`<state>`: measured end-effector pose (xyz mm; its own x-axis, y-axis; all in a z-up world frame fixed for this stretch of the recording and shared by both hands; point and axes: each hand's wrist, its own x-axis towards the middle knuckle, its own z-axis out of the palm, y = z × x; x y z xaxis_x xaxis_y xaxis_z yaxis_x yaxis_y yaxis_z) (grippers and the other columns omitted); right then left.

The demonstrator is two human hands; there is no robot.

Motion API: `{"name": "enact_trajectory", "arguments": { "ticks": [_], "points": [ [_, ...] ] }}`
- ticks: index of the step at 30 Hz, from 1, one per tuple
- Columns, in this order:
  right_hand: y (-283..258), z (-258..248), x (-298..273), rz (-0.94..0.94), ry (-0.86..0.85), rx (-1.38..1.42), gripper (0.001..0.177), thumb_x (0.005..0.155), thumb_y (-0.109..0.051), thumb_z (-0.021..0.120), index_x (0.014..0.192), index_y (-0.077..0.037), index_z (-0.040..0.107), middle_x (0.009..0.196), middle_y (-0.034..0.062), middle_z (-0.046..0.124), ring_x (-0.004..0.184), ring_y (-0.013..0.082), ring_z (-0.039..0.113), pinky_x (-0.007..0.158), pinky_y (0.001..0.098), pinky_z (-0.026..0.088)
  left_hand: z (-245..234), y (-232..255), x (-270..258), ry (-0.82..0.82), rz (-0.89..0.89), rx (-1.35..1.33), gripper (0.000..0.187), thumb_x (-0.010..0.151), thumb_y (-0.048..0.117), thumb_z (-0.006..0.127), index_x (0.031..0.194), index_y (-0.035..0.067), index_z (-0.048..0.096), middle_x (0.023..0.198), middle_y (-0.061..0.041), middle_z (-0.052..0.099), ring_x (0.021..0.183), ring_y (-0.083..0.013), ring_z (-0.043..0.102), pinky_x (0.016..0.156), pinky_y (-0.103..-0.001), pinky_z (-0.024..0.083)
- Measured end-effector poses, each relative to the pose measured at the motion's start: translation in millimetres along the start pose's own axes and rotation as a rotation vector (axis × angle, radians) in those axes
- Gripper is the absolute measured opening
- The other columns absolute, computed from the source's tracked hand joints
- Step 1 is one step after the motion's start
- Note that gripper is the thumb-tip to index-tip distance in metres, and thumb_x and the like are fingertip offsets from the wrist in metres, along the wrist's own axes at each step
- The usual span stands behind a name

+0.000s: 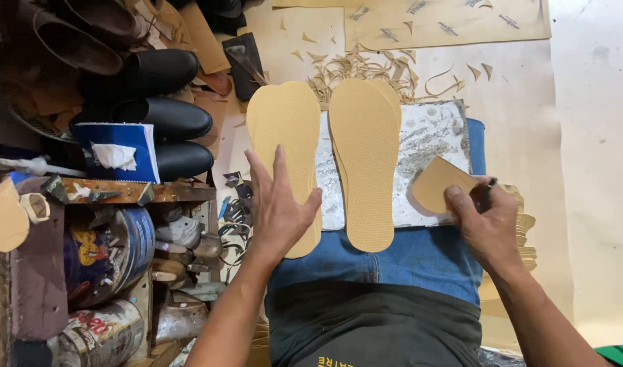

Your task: The person uses a small template and a pen to trace a curved line on the heel area of several stacked shoe insoles. They repeatedly align the template, trace the outline, and move to the next insole in the stack.

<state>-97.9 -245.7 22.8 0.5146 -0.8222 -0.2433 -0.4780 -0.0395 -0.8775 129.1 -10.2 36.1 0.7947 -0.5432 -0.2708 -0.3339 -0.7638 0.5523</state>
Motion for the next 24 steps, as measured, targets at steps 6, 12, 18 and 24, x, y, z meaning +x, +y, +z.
{"name": "enact_trajectory", "arguments": {
  "ticks": [6, 12, 18, 24],
  "points": [
    [24.6, 4.9, -6.1, -0.857, 0.129, -0.241, 0.018, 0.09, -0.002, 0.08, 0.106, -0.008, 0.085, 0.079, 0.0068, 0.067, 0.068, 0.0253, 0.066, 0.066, 0.0321, 0.055, 11.5, 42.0, -49.2, 0.347, 0.49, -0.056, 0.075, 0.097, 0.042, 0.074, 0.148, -0.009, 0.054, 0.158, -0.045, 0.034, 0.149, -0.0582, 0.038, 0.122, -0.064, 0.036],
    [9.9, 54.4, -11.3, -1.014, -0.134, -0.637, 0.019, 0.093, -0.03, 0.071, 0.108, -0.022, 0.078, 0.084, -0.0009, 0.058, 0.071, 0.0219, 0.063, 0.062, 0.0299, 0.054, 86.9, 44.4, -110.4, 0.04, 0.406, -0.144, 0.083, 0.1, 0.027, 0.075, 0.162, -0.008, 0.033, 0.163, -0.047, 0.019, 0.148, -0.069, 0.024, 0.105, -0.067, 0.05],
    [-38.1, 42.5, 0.3, -0.671, -0.406, -0.55, 0.025, 0.096, -0.026, 0.073, 0.117, -0.013, 0.069, 0.132, 0.0202, 0.059, 0.089, 0.0475, 0.072, 0.071, 0.0575, 0.062, 112.1, 22.3, -91.1, 0.271, 0.492, -0.059, 0.076, 0.099, 0.048, 0.064, 0.155, -0.002, 0.052, 0.157, -0.038, 0.043, 0.127, -0.0509, 0.055, 0.1, -0.056, 0.056],
    [-41.6, 24.2, 11.1, -0.312, -0.396, -0.329, 0.06, 0.085, -0.018, 0.085, 0.142, -0.011, 0.066, 0.09, 0.0149, 0.069, 0.078, 0.0356, 0.075, 0.071, 0.0483, 0.06, 103.1, 10.4, -83.8, 0.221, 0.574, -0.034, 0.079, 0.092, 0.043, 0.074, 0.153, -0.003, 0.054, 0.155, -0.038, 0.047, 0.121, -0.0493, 0.059, 0.096, -0.056, 0.058]
  ]
}}
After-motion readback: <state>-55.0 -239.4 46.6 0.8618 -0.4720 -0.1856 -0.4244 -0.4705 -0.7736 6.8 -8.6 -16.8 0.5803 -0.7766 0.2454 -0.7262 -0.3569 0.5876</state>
